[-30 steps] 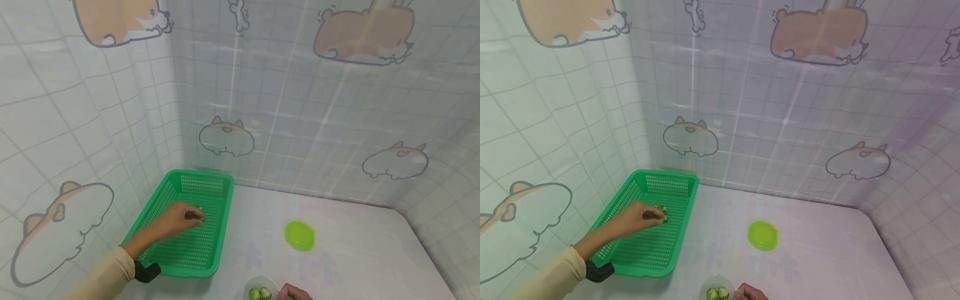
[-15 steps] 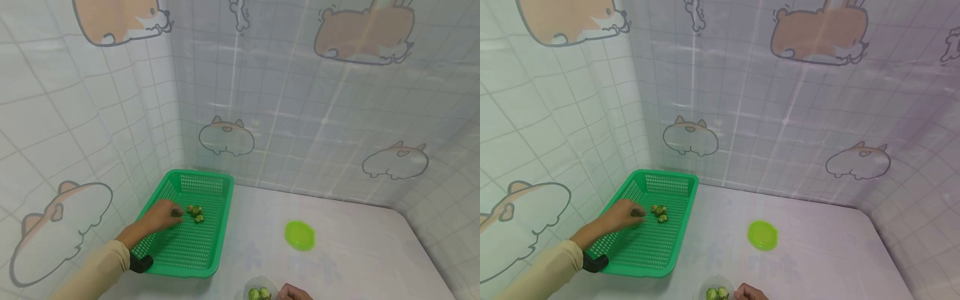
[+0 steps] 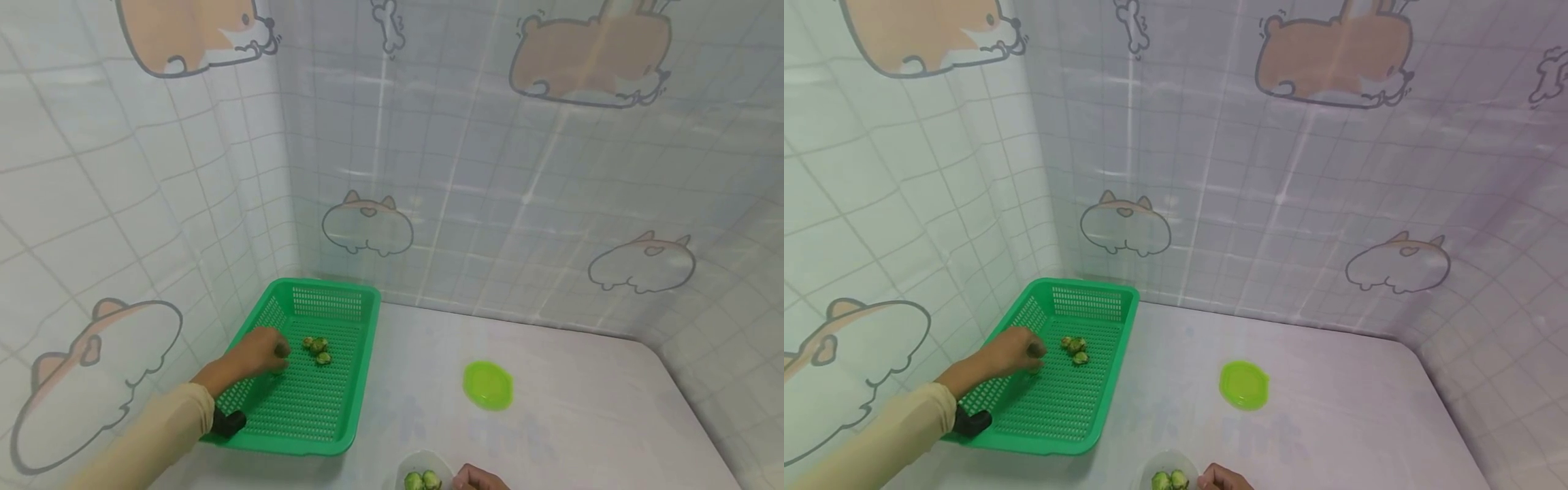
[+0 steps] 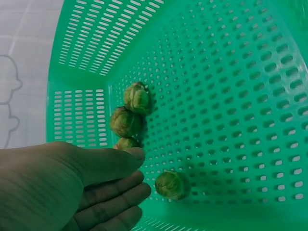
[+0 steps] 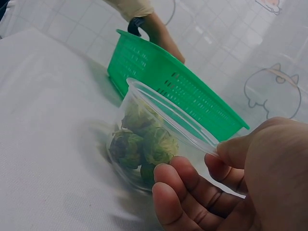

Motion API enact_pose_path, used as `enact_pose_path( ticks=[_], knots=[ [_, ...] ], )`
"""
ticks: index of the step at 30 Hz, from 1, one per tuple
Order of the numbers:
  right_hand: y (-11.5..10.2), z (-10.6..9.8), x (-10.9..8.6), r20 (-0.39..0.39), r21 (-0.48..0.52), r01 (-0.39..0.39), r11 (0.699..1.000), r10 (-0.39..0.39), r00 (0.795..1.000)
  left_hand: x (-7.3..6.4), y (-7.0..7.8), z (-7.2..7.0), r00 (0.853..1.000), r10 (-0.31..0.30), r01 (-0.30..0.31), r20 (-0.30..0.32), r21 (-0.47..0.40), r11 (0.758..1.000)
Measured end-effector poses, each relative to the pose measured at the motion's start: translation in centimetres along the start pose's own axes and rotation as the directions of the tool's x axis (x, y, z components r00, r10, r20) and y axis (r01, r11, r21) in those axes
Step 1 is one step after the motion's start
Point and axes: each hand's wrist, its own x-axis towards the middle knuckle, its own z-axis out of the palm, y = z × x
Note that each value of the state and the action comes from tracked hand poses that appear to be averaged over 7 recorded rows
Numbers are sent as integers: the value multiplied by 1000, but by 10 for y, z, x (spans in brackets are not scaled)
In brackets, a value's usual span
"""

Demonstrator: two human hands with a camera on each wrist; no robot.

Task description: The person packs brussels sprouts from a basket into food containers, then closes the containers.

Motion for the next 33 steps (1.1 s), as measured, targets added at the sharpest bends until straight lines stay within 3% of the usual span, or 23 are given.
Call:
enact_pose_path(
  ticks=[7, 14, 23, 30, 33],
  knots=[
    [-1, 0, 0, -4, -23, 12, 1000, -13, 1000, 3, -10, 4, 1000, 11, -11, 2, 31, 999],
    [-2, -1, 0, 11, -15, 16, 1000, -16, 1000, 2, -12, 9, 998, 37, -38, 50, 17, 999],
    [-1, -3, 1, 12, -21, 8, 1000, -7, 1000, 4, -18, 16, 998, 58, -60, 33, 48, 997],
    [-2, -2, 0, 24, -9, 10, 1000, -10, 1000, 5, -18, 16, 999, 36, -38, 31, 68, 997],
    [-4, -2, -1, 20, -13, 19, 1000, -19, 1000, 6, -16, 15, 998, 59, -60, 22, 58, 996]
  ],
)
